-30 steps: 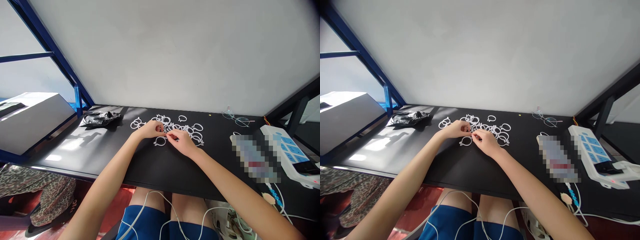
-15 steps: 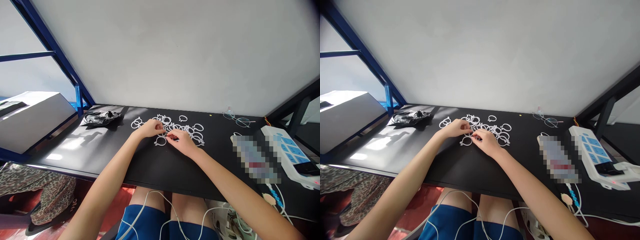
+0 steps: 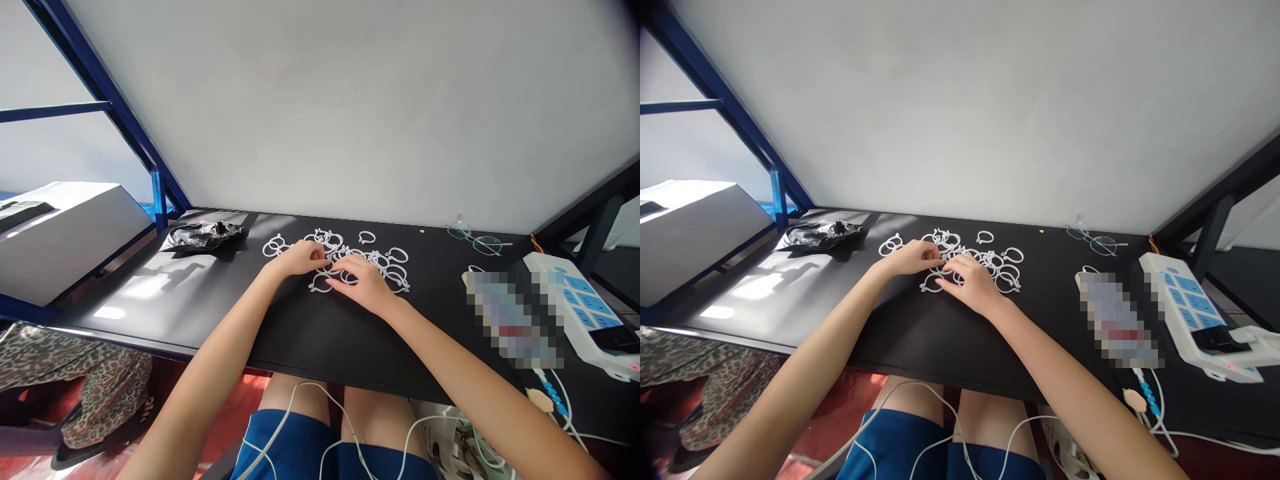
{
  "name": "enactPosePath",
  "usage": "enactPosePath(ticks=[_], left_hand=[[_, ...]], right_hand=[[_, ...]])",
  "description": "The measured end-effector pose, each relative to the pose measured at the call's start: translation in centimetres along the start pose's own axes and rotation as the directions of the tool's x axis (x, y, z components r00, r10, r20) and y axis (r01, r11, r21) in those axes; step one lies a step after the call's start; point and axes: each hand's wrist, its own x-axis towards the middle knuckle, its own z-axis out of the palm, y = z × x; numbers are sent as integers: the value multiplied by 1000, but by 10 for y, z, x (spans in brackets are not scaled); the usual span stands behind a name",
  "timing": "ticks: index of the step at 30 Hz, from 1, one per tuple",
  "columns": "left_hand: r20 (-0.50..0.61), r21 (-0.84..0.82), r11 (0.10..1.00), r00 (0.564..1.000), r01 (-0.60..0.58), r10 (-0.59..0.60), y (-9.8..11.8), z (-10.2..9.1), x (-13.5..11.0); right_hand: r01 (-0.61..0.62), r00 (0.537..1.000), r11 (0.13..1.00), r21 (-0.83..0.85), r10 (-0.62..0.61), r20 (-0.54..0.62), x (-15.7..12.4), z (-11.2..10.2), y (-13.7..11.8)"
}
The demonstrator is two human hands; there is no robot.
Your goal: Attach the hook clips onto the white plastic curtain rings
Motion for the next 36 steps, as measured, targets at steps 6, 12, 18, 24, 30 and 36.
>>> enactPosePath(ticks=[6, 12, 18, 24, 30, 36], left_hand=[[15, -5, 1000, 1000, 9, -9, 0, 0, 1], [0, 2, 1000, 1000, 10, -10, 2, 0, 0], [12, -1, 1000, 1000, 14, -14, 3, -1, 0], [4, 8, 1000, 1000, 9, -9, 3, -1, 0], [3, 19, 1000, 1000, 11, -11, 4, 0, -1], [1, 22, 1000, 1000, 14, -14, 4, 0, -1]], right_hand=[[180, 966, 984, -9, -175, 191, 2, 0, -11], [136, 964, 990, 22, -138, 226, 0, 5, -6], [92, 977, 995, 41, -98, 189, 0, 6, -3], [91, 980, 995, 28, -94, 177, 0, 6, -3], [89, 980, 996, 29, -93, 177, 0, 5, -4], [81, 981, 997, 16, -83, 174, 1, 4, -6]])
